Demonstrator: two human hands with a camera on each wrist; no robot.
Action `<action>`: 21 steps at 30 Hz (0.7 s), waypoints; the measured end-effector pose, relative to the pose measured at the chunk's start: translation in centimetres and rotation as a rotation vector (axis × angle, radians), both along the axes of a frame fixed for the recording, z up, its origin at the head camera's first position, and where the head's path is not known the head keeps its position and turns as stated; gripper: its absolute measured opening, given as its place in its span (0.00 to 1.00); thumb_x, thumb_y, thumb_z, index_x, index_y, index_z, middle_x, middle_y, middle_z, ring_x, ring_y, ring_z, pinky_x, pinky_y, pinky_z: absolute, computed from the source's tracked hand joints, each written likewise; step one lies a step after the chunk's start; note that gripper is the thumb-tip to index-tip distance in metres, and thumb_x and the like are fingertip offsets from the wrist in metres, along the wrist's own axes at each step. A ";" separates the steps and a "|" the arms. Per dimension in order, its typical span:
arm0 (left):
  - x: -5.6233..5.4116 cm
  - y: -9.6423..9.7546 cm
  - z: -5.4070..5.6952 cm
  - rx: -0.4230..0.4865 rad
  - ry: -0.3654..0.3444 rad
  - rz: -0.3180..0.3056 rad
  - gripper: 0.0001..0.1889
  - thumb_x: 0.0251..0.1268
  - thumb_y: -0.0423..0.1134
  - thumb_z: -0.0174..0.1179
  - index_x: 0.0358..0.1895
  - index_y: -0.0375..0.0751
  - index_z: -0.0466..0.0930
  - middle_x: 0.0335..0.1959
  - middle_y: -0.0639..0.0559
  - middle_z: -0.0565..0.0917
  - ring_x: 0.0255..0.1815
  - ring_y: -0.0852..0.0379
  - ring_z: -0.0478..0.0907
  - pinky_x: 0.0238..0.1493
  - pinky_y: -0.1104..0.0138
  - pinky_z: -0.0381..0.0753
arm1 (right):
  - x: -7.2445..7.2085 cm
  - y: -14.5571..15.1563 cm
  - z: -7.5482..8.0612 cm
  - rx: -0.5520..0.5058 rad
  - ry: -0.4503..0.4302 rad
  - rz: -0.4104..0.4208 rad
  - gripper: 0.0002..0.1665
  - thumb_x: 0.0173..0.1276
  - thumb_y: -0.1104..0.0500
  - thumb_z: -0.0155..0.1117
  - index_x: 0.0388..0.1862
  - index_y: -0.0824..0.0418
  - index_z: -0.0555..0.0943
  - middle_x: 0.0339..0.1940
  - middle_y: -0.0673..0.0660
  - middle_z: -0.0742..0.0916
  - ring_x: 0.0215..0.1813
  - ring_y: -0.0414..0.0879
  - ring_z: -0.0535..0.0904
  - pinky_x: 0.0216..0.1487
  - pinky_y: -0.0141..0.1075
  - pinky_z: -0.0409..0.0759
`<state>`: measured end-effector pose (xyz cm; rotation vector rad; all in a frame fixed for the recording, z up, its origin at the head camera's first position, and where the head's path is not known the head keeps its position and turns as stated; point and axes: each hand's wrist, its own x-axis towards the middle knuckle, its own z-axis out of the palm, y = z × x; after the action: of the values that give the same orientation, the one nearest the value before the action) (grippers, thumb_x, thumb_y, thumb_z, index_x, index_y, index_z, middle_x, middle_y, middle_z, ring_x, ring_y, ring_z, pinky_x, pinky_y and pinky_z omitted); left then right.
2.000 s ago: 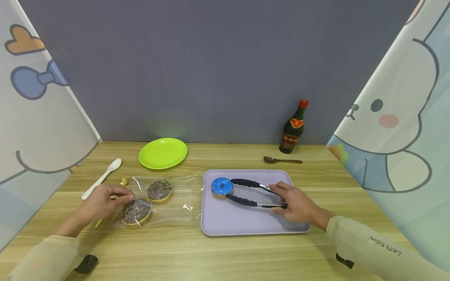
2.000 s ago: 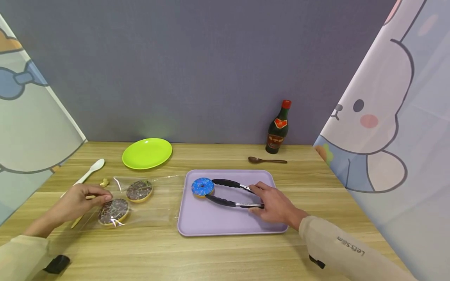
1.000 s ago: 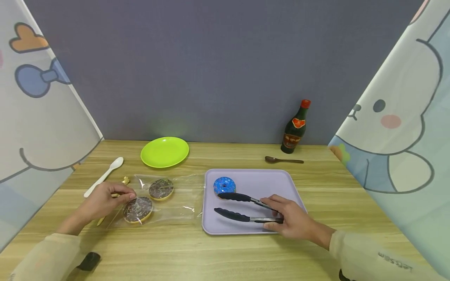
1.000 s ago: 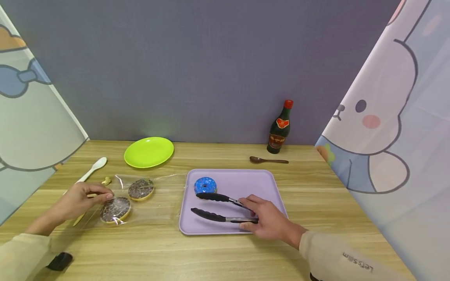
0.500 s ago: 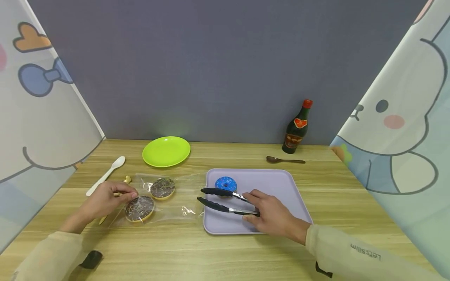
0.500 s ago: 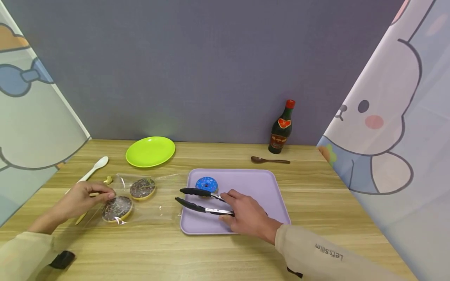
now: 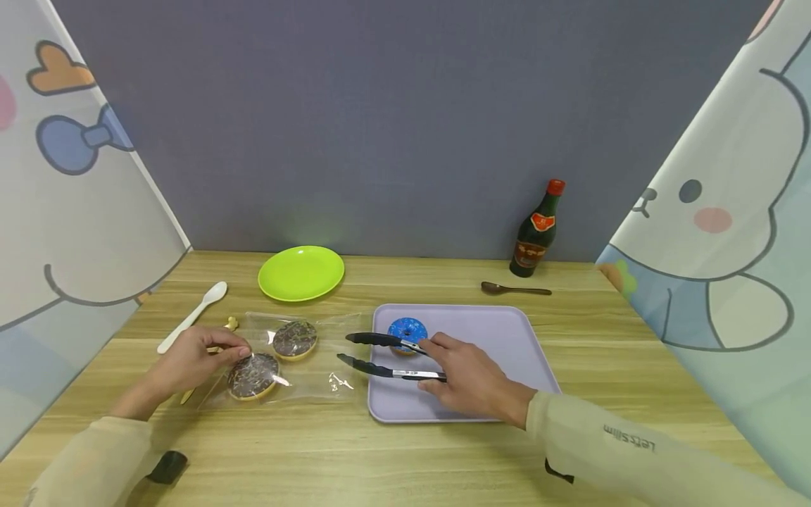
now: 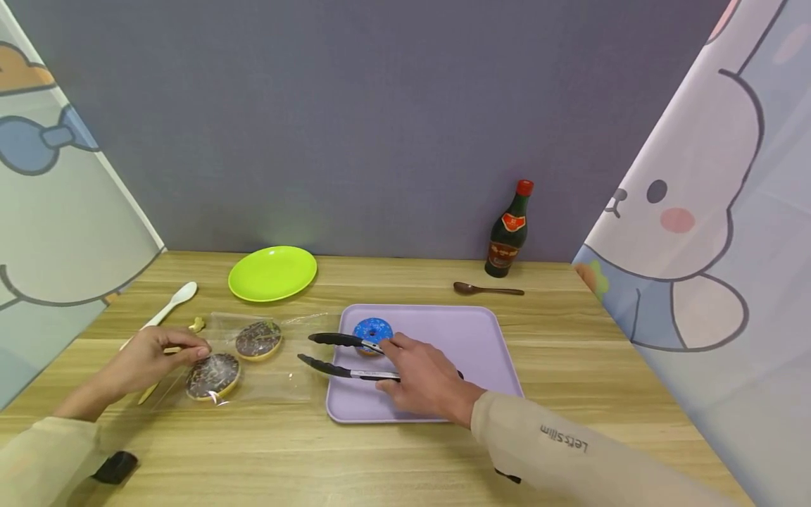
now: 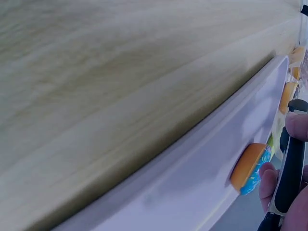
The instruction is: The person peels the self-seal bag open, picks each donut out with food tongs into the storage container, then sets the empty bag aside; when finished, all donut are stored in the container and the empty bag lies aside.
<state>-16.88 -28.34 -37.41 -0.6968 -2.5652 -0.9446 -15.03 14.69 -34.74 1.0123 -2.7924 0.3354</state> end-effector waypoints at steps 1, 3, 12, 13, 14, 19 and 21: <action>0.0 0.0 0.0 0.003 -0.004 -0.001 0.07 0.49 0.27 0.70 0.27 0.45 0.86 0.27 0.62 0.83 0.30 0.69 0.77 0.27 0.72 0.77 | 0.0 -0.2 0.1 0.013 0.002 0.001 0.34 0.60 0.45 0.69 0.60 0.62 0.75 0.45 0.50 0.78 0.31 0.39 0.70 0.32 0.34 0.73; 0.0 0.0 0.0 0.011 -0.022 -0.003 0.07 0.50 0.28 0.70 0.27 0.45 0.86 0.27 0.61 0.84 0.30 0.69 0.77 0.26 0.72 0.77 | -0.1 -0.4 0.3 0.033 0.009 0.001 0.35 0.60 0.44 0.68 0.60 0.62 0.75 0.45 0.50 0.78 0.31 0.40 0.71 0.32 0.34 0.73; 0.0 0.1 0.2 0.015 -0.047 0.013 0.06 0.51 0.28 0.70 0.28 0.45 0.86 0.27 0.61 0.83 0.29 0.68 0.77 0.25 0.71 0.77 | -0.3 -0.7 1.1 0.093 0.008 0.005 0.37 0.60 0.43 0.67 0.62 0.63 0.74 0.48 0.53 0.78 0.38 0.44 0.76 0.38 0.39 0.78; 0.0 0.0 0.2 0.012 -0.046 0.016 0.06 0.51 0.29 0.70 0.28 0.46 0.86 0.27 0.61 0.83 0.29 0.68 0.77 0.26 0.70 0.77 | -0.3 -0.9 1.0 0.098 -0.001 0.007 0.37 0.60 0.43 0.67 0.62 0.63 0.74 0.49 0.54 0.78 0.40 0.44 0.77 0.39 0.40 0.78; 0.0 0.0 0.2 0.010 -0.047 0.016 0.06 0.51 0.29 0.70 0.28 0.46 0.86 0.27 0.61 0.83 0.30 0.68 0.77 0.26 0.70 0.77 | -0.4 -1.1 0.9 0.104 -0.010 0.008 0.37 0.61 0.43 0.66 0.62 0.63 0.74 0.51 0.54 0.78 0.42 0.46 0.78 0.41 0.41 0.79; 0.0 -0.1 0.0 0.019 -0.051 0.000 0.06 0.52 0.28 0.69 0.28 0.46 0.86 0.27 0.60 0.83 0.30 0.68 0.77 0.26 0.70 0.77 | -0.6 -2.5 0.3 0.102 -0.049 0.010 0.38 0.61 0.42 0.65 0.63 0.65 0.72 0.55 0.57 0.78 0.48 0.50 0.78 0.47 0.43 0.78; -0.1 -0.1 0.0 0.025 -0.047 -0.013 0.06 0.52 0.28 0.69 0.28 0.45 0.86 0.26 0.58 0.84 0.30 0.68 0.77 0.26 0.71 0.77 | -0.6 -3.2 0.0 0.098 -0.060 0.010 0.39 0.60 0.42 0.66 0.63 0.65 0.72 0.54 0.57 0.77 0.46 0.49 0.78 0.45 0.43 0.78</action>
<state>-16.96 -28.46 -37.42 -0.6936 -2.5875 -1.0070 -15.66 11.48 -34.72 1.0539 -2.8837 0.2362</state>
